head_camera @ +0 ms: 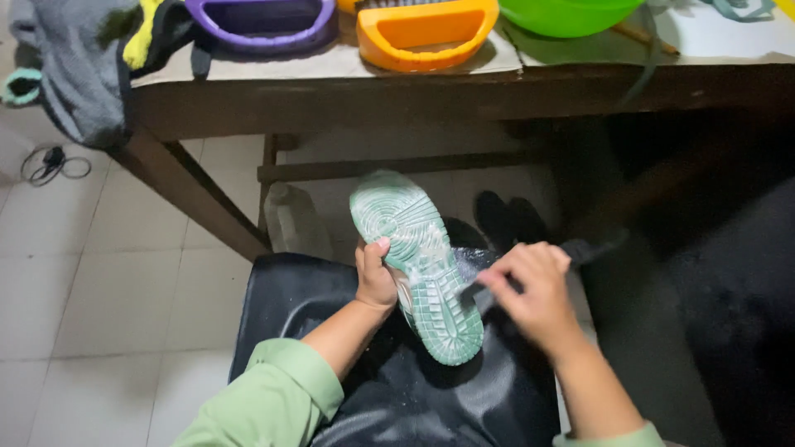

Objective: The person scrubs the sole of a green and white sneaker with a brush, dipping it into a yellow bowl of soapy water. They then rinse the shoe in a white bucket and wipe it dry with a green cloth.

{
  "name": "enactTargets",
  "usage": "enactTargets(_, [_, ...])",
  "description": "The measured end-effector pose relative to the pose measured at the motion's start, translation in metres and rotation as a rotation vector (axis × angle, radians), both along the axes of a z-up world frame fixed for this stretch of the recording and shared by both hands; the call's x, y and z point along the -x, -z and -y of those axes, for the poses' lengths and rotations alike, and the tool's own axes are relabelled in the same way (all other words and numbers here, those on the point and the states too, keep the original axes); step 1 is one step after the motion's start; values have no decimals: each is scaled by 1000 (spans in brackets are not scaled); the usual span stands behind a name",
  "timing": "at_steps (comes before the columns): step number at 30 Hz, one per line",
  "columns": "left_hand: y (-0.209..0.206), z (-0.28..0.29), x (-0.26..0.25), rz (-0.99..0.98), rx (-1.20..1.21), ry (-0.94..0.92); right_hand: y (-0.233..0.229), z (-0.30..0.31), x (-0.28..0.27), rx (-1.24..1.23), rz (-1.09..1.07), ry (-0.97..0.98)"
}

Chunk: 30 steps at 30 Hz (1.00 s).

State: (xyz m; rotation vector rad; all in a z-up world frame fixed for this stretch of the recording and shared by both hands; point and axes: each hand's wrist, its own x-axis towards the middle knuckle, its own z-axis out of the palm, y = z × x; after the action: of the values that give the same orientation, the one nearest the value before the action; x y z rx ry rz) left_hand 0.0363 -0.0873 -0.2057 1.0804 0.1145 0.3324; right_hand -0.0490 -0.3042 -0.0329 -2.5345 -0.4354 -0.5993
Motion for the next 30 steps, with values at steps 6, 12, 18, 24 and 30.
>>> enactTargets(6, [-54, -13, 20, -125, 101, 100, -41, -23, 22, -2, -54, -2])
enactTargets(12, [-31, 1, 8, -29, 5, -3, 4, 43, -14, 127, 64, 169])
enactTargets(18, [8, -17, 3, -62, -30, -7, 3, 10, -12, 90, 37, 27])
enactTargets(24, [1, -13, 3, -18, 50, 14, -17, -17, 14, 68, 42, -64])
enactTargets(30, [-25, -13, 21, 20, -43, 38, -14, 16, 13, 78, 95, 122])
